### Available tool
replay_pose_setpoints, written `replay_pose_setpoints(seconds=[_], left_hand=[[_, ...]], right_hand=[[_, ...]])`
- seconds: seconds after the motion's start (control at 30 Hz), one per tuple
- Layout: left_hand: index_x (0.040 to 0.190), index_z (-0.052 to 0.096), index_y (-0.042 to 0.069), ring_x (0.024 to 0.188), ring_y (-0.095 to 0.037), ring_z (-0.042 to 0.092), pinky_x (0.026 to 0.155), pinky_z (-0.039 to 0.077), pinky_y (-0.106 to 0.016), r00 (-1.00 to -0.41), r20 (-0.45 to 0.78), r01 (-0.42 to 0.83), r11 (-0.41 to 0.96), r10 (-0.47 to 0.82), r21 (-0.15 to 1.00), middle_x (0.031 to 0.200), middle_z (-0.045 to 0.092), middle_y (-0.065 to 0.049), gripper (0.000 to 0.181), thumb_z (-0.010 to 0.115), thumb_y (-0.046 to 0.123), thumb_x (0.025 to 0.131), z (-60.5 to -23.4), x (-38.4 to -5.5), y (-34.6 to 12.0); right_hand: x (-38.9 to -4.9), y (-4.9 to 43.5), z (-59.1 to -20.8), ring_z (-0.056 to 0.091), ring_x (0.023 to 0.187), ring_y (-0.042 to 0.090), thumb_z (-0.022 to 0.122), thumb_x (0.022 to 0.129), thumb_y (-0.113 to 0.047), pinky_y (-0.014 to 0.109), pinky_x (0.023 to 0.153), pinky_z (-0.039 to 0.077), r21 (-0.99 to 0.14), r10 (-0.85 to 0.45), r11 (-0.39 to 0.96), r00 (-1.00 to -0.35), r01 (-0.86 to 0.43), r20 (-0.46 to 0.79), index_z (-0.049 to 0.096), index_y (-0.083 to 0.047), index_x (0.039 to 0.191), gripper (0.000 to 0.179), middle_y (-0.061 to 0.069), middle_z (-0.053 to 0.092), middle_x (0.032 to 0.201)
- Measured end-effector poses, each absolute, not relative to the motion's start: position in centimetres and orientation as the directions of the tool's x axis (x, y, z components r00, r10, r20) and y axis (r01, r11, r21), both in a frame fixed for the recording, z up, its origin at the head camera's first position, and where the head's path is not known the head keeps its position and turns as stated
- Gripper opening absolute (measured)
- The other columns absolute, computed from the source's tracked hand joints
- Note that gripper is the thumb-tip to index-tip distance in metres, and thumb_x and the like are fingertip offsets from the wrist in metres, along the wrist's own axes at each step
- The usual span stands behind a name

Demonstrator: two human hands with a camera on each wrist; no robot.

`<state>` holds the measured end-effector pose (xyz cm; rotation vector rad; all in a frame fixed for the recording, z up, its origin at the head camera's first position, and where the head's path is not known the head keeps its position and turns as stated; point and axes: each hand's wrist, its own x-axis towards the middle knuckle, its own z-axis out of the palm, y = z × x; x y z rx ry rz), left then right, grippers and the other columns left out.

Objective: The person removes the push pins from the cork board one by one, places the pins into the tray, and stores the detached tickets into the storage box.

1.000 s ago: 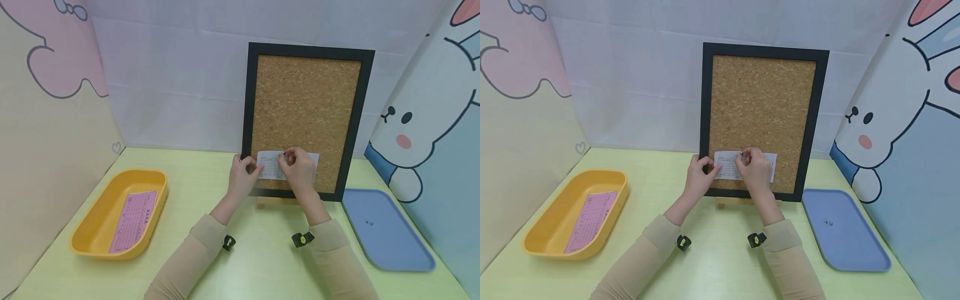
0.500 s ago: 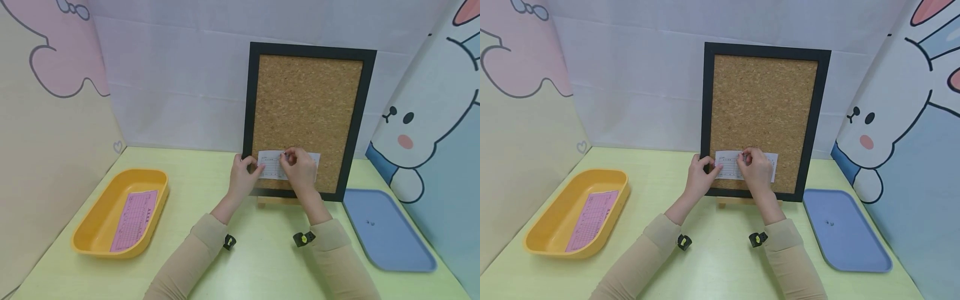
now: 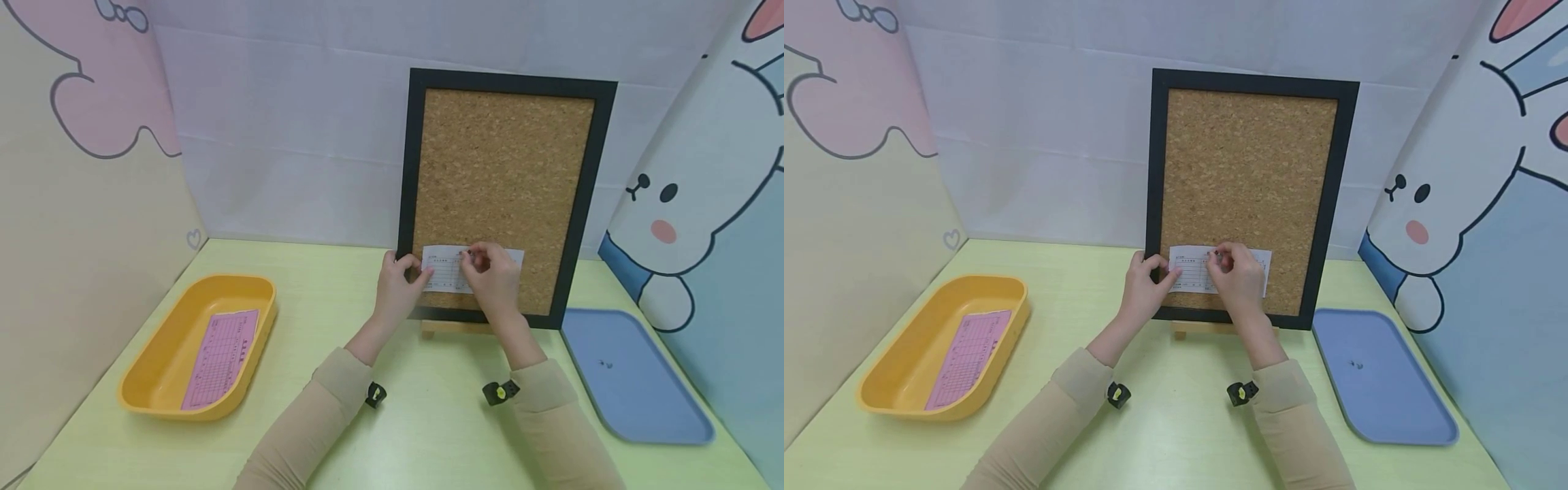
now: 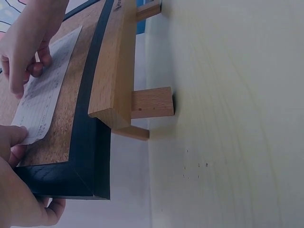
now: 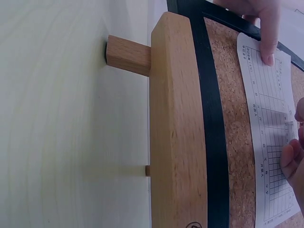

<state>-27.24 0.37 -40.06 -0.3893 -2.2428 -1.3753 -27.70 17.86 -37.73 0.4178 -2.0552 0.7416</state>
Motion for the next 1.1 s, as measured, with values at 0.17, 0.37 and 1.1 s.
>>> replay_pose_setpoints(seconds=[0.17, 0.37, 1.1], left_hand=[[0.079, 0.060, 0.008, 0.088, -0.023, 0.049, 0.075, 0.044, -0.031, -0.847, 0.532, 0.471, 0.441, -0.016, 0.764, 0.100, 0.048, -0.013, 0.019, 0.073, 0.021, 0.084, -40.0, -27.2, 0.4], [0.076, 0.061, 0.007, 0.110, -0.032, 0.046, 0.093, 0.043, -0.044, -0.866, 0.500, 0.440, 0.431, -0.029, 0.787, 0.116, 0.047, -0.019, 0.021, 0.073, 0.022, 0.084, -39.5, -26.7, 0.4], [0.072, 0.062, 0.005, 0.118, -0.032, 0.044, 0.096, 0.040, -0.046, -0.881, 0.470, 0.402, 0.448, -0.046, 0.798, 0.129, 0.050, -0.015, 0.021, 0.075, 0.020, 0.082, -36.8, -24.6, -2.0]], right_hand=[[-27.3, 18.2, -37.4, 0.053, 0.059, 0.016, 0.069, 0.082, -0.007, 0.027, 0.053, 0.045, -0.345, -0.028, 0.767, -0.566, -0.540, 0.824, 0.064, 0.001, 0.089, 0.012, 0.009, 0.059, 0.070], [-26.5, 18.8, -36.5, 0.053, 0.058, 0.016, 0.069, 0.082, -0.008, 0.025, 0.052, 0.043, -0.317, -0.058, 0.791, -0.580, -0.523, 0.813, 0.064, 0.001, 0.088, 0.012, 0.009, 0.059, 0.069], [-23.2, 21.7, -32.7, 0.051, 0.053, 0.015, 0.071, 0.076, 0.000, 0.013, 0.051, 0.037, -0.256, -0.122, 0.741, -0.499, -0.621, 0.858, 0.066, 0.002, 0.082, 0.008, 0.009, 0.057, 0.062]])
